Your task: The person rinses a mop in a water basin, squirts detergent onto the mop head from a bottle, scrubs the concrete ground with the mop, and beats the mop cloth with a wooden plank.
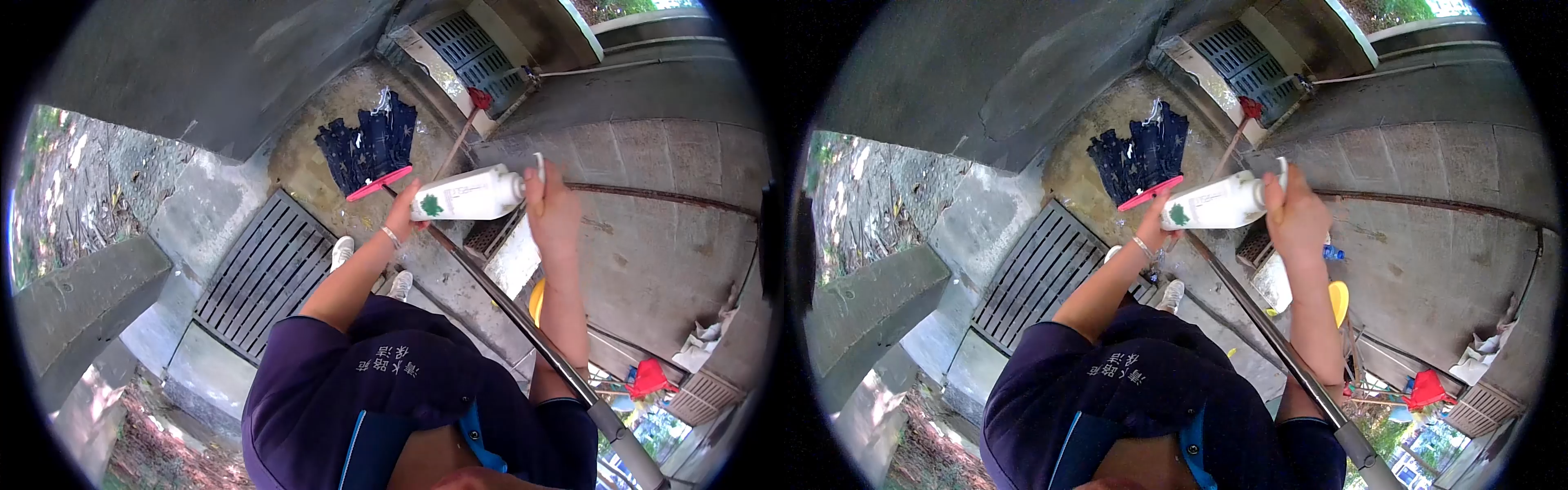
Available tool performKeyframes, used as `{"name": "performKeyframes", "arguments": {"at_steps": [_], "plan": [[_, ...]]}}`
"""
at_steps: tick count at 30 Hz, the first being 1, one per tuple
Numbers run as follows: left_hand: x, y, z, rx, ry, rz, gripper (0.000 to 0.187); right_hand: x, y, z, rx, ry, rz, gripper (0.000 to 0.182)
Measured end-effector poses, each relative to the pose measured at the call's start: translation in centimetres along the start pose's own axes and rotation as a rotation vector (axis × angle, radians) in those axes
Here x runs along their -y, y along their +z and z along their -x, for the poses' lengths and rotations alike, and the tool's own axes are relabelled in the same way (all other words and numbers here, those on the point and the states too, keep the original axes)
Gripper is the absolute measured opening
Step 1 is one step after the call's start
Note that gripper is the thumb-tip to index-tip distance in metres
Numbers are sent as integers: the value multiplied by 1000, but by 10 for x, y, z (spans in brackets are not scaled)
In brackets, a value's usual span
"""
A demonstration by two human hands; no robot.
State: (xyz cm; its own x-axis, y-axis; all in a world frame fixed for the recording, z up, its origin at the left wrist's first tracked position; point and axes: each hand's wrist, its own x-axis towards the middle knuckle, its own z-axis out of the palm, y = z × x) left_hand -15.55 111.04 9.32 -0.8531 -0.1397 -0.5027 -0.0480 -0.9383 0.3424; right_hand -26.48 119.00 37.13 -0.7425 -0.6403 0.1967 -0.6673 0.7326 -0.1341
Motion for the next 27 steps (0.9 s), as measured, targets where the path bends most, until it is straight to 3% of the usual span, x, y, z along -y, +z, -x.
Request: {"name": "performKeyframes", "arguments": {"at_steps": [3, 7, 10, 17, 19, 20, 22, 24, 25, 26, 27], "plan": [[0, -23, 15, -87, -1, 63, 49, 14, 17, 7, 66, -90, 61, 37], [-2, -31, 35, -18, -48, 38, 58, 33, 30, 6, 153, -208, 109, 40], [-4, -27, 37, -31, -28, 50, 54, 35, 35, -2, 256, -209, 136, 41], [-9, -34, 28, 134, -31, -86, 63, 25, 27, 13, 181, -220, -46, 43], [-9, -18, 27, -205, -14, -80, 63, 6, 24, 18, 236, -130, -89, 43], [2, -30, 17, -201, -24, -88, 63, -5, 22, 22, 293, -45, -129, 44], [23, -49, -3, -437, 471, -648, 54, -32, 32, 37, 317, 30, -141, 44], [29, -25, 27, -309, 488, -693, 49, -67, 46, 57, 186, -21, -165, 40], [32, 0, 48, -106, 682, -965, 50, -74, 42, 64, 250, 51, -111, 40], [38, 26, 64, 131, 883, -1213, 51, -93, 51, 76, 165, 21, -138, 40], [44, 55, 78, 208, 865, -1205, 51, -113, 61, 88, 81, -11, -161, 39]]}}
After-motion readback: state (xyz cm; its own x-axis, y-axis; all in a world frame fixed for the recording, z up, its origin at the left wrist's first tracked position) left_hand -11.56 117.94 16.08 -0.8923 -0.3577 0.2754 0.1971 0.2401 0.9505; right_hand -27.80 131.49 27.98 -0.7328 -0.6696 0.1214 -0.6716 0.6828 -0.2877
